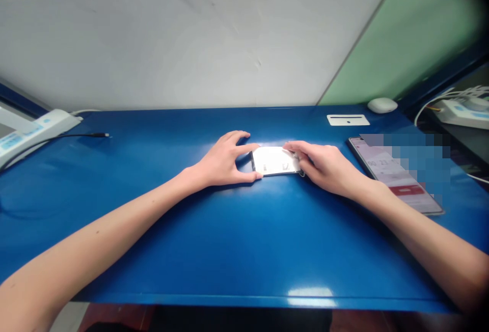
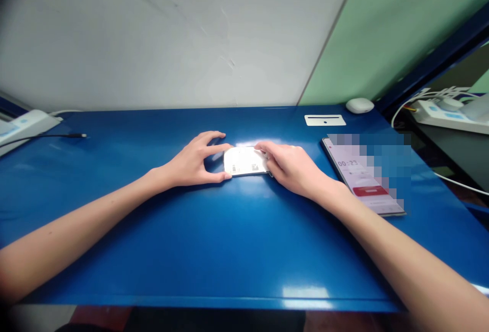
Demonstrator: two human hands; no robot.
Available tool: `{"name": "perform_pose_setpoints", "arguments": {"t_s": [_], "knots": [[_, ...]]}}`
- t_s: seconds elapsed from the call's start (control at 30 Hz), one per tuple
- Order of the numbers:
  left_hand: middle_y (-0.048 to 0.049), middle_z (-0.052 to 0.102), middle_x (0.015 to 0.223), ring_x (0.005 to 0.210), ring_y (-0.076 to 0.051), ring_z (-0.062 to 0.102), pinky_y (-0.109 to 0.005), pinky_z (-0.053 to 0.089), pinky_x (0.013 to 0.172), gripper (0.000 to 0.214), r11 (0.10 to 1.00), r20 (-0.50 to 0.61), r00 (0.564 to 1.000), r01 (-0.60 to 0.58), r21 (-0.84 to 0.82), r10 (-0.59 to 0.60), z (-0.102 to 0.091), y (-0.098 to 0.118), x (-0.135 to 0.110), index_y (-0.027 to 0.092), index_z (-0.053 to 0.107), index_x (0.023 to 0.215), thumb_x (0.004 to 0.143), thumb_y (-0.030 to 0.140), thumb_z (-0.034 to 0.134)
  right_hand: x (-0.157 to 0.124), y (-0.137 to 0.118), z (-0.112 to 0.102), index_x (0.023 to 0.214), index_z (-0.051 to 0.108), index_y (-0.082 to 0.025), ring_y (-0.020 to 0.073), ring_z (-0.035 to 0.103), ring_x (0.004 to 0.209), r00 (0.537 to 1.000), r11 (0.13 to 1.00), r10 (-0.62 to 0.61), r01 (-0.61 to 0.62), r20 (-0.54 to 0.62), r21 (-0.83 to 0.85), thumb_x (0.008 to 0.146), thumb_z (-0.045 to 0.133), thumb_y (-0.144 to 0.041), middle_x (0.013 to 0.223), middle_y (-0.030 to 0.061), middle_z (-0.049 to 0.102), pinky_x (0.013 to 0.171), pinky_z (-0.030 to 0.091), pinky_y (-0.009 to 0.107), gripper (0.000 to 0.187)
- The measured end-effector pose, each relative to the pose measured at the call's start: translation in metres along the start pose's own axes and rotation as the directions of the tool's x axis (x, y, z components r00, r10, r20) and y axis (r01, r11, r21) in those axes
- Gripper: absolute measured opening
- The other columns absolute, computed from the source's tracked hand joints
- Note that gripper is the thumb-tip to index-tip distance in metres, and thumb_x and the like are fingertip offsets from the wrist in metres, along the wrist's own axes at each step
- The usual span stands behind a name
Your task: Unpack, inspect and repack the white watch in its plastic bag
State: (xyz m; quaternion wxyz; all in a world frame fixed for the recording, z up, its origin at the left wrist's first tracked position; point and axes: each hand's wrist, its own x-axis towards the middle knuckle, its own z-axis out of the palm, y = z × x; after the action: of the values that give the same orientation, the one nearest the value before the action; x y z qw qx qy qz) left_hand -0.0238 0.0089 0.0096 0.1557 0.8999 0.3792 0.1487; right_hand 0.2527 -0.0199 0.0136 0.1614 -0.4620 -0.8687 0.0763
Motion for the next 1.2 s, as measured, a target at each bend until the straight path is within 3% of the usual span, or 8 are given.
{"name": "perform_pose_setpoints", "arguments": {"t_s": [0.67, 1.07, 1.2], "knots": [[-0.0179, 0.047, 0.144, 0.136, -0.037, 0.041, -0.053, 0.035, 0.111, 0.066, 1.0, -0.014, 1.0, -0.011, 0.001, 0.011, 0.001, 0.0, 0.001, 0.022, 0.063, 0.129, 0.075, 0.06, 0.071, 0.0, 0.001, 0.003, 0.115, 0.063, -0.018, 0.024, 0.073, 0.094, 0.999, 0.997, 0.017, -0.015, -0.038, 0.07, 0.086, 0.043, -0.01, 0.111, 0.0091, 0.075, 0.076, 0.056, 0.034, 0.035], [-0.017, 0.047, 0.144, 0.136, -0.037, 0.041, -0.054, 0.036, 0.111, 0.065, 1.0, -0.001, 1.0, 0.001, 0.007, -0.001, -0.001, 0.002, 0.001, 0.022, 0.063, 0.128, 0.075, 0.059, 0.071, -0.001, 0.006, 0.001, 0.116, 0.065, -0.02, 0.0175, 0.071, 0.071, 0.999, 0.995, 0.03, -0.027, -0.027, 0.093, 0.087, 0.044, -0.012, 0.101, 0.0048, 0.077, 0.064, 0.051, 0.028, 0.037], [-0.0171, 0.047, 0.145, 0.137, -0.036, 0.041, -0.052, 0.037, 0.111, 0.065, 1.0, -0.001, 1.0, -0.001, 0.023, 0.001, -0.001, 0.001, 0.001, 0.021, 0.062, 0.129, 0.075, 0.057, 0.071, -0.002, 0.01, 0.003, 0.117, 0.065, -0.021, 0.0204, 0.072, 0.091, 0.999, 0.986, 0.044, -0.044, 0.001, 0.162, 0.087, 0.042, -0.009, 0.114, 0.0057, 0.074, 0.073, 0.054, 0.03, 0.039]]}}
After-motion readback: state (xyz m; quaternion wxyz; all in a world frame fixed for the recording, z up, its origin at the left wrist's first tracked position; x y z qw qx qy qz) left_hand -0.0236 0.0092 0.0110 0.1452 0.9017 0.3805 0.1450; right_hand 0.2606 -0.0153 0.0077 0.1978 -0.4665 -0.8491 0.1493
